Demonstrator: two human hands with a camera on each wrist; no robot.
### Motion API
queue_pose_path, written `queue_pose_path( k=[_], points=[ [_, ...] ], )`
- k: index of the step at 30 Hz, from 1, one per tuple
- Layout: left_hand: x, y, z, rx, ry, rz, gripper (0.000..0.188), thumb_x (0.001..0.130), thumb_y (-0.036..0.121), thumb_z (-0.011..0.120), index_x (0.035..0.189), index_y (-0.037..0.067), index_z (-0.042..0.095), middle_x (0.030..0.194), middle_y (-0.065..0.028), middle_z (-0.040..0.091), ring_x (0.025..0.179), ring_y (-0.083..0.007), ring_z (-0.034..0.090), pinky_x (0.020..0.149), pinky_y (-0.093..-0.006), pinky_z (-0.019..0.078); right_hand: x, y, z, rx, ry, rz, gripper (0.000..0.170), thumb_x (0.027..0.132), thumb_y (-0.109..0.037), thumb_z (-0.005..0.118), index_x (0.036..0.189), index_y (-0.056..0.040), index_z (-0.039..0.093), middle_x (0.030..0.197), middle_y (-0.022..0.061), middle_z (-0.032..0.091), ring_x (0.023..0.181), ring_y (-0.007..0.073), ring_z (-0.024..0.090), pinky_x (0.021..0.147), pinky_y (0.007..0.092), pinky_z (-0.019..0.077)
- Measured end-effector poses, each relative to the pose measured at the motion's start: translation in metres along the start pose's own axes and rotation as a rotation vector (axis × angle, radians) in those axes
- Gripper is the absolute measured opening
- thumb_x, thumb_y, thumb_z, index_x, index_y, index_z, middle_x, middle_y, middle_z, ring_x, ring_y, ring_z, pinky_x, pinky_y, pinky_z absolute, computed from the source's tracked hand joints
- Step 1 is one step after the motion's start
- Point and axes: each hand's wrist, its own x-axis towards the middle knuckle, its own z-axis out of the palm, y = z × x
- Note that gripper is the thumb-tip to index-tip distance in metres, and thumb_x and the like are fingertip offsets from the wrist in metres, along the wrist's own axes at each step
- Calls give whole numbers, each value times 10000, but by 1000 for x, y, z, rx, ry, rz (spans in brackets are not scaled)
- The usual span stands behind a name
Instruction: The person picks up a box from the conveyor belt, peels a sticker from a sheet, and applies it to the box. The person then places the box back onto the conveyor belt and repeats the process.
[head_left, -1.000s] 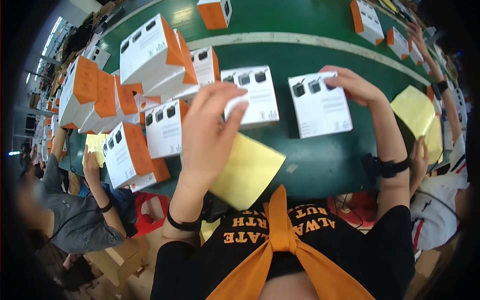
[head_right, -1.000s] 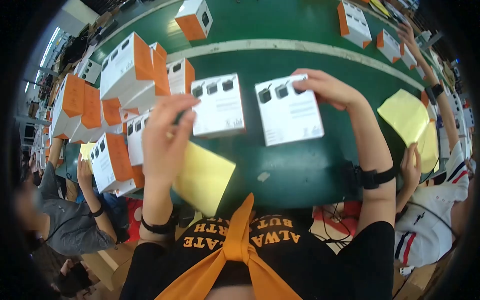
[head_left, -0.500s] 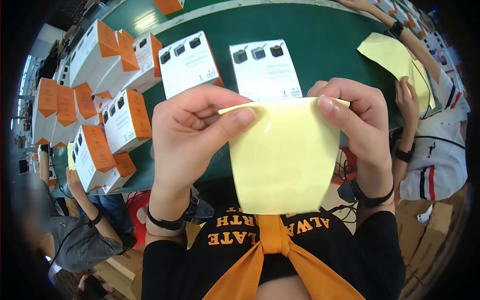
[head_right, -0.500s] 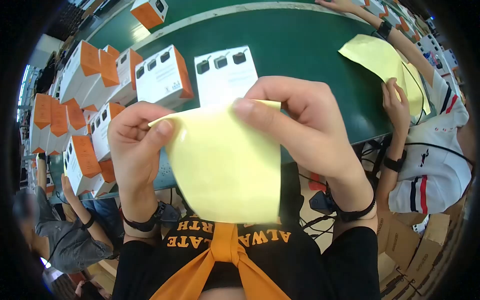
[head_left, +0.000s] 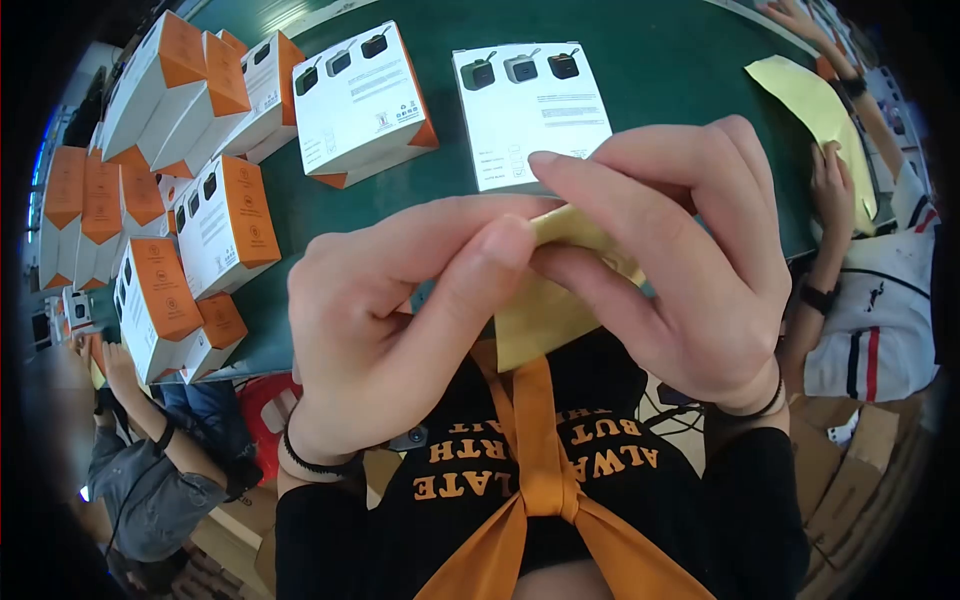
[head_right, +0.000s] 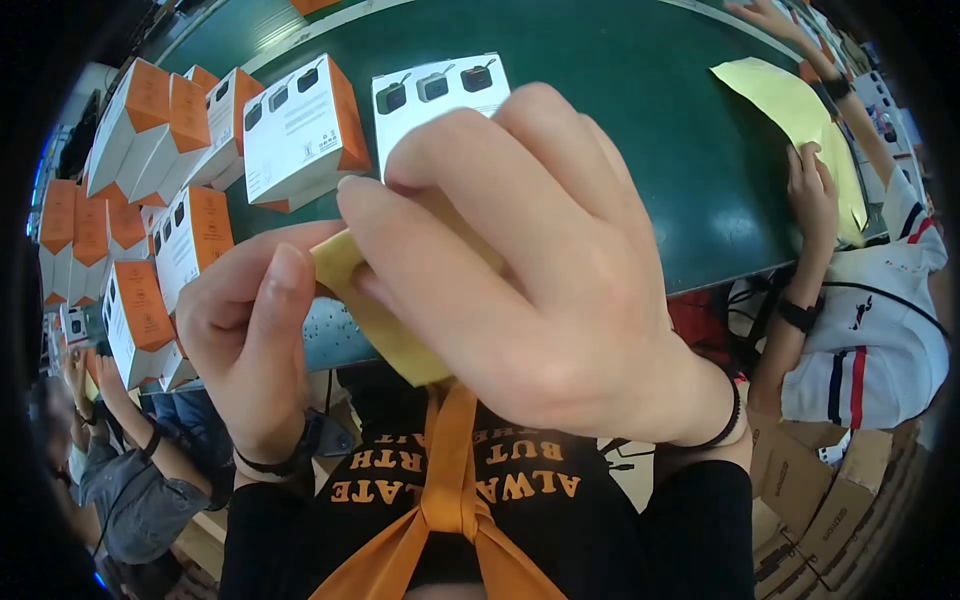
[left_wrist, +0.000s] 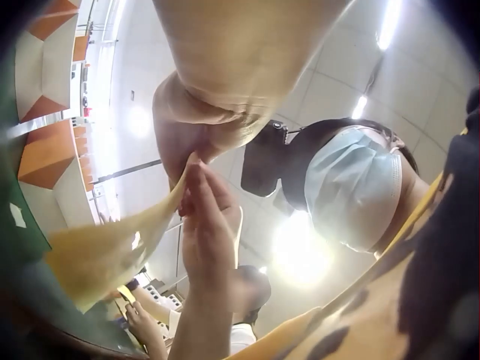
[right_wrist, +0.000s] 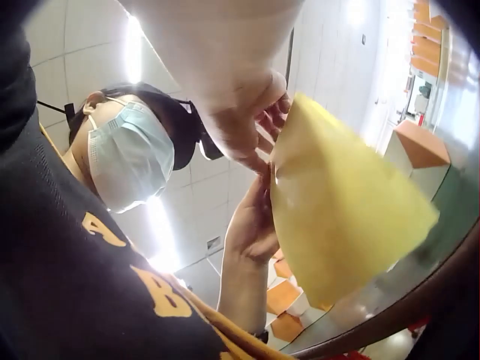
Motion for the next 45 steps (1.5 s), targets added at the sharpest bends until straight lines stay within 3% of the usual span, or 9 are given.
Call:
queue_pose_path(
  k=[5, 10, 19, 20, 22, 26, 29, 35, 45],
  points=[
    [3, 6, -7, -34, -53, -274, 323, 950, 196, 539, 964, -99, 671, 798, -92, 672, 708, -116, 606, 644, -229, 465, -9, -7, 14, -21, 151, -80, 438, 597, 10, 767, 1021, -21, 662, 1040, 136, 643, 762, 219, 569, 608, 269, 441],
    [3, 6, -6, -38, -50, -214, 320, 914, 214, 609, 985, -93, 669, 803, -100, 677, 688, -111, 608, 616, -215, 452, -14, -6, 26, 44, 264, -63, 384, 652, -16, 778, 1017, -28, 658, 1054, 140, 629, 787, 223, 572, 620, 283, 449],
    [5, -8, -17, 217, -186, 158, 171, 842, 65, 674, 946, -71, 674, 806, -118, 692, 604, -79, 588, 512, -180, 427, 2, 12, 1, 197, -79, 40, 317, 683, -174, 782, 931, -6, 681, 820, 93, 648, 710, 201, 486, 645, 324, 352],
    [5, -9, -17, 215, -192, 152, 171, 842, 65, 674, 946, -71, 674, 806, -118, 692, 604, -79, 588, 512, -180, 427, 1, 17, 8, 309, 34, -36, 268, 691, -142, 766, 904, -1, 683, 795, 84, 646, 699, 205, 476, 647, 321, 356],
    [5, -7, -15, 153, -144, 101, 136, 843, 42, 663, 921, -69, 667, 815, -131, 697, 609, -88, 598, 530, -191, 450, 8, 22, -17, 288, -198, -3, 211, 683, -92, 751, 856, 0, 675, 761, 78, 641, 676, 209, 483, 644, 316, 355],
    [7, -8, -12, 114, -153, 99, 94, 838, 16, 654, 892, -59, 672, 799, -132, 698, 607, -101, 607, 531, -205, 454, 12, 19, -15, 362, -185, 32, 175, 673, -61, 747, 815, -6, 662, 732, 75, 633, 652, 214, 497, 632, 314, 357],
    [6, -7, -8, 412, -135, 205, 75, 820, -11, 649, 868, -52, 690, 743, -111, 684, 588, -97, 590, 508, -206, 422, 21, 12, -14, 166, -190, -21, 158, 673, -37, 748, 793, -4, 650, 730, 78, 634, 630, 214, 513, 614, 308, 357],
    [8, -3, -2, 309, -40, 132, 117, 843, 41, 631, 856, -58, 693, 700, -84, 657, 573, -86, 560, 521, -192, 380, 15, 19, -7, 222, -145, -92, 209, 676, -34, 754, 867, -16, 672, 776, 78, 641, 651, 203, 541, 610, 296, 373],
    [6, -4, 4, 151, 75, -16, 221, 903, 119, 584, 825, -65, 679, 703, -68, 643, 600, -80, 533, 549, -209, 382, -3, 1, 14, -215, 156, -194, 266, 673, -133, 740, 918, -84, 652, 939, 67, 660, 762, 211, 592, 619, 321, 430]
  ],
)
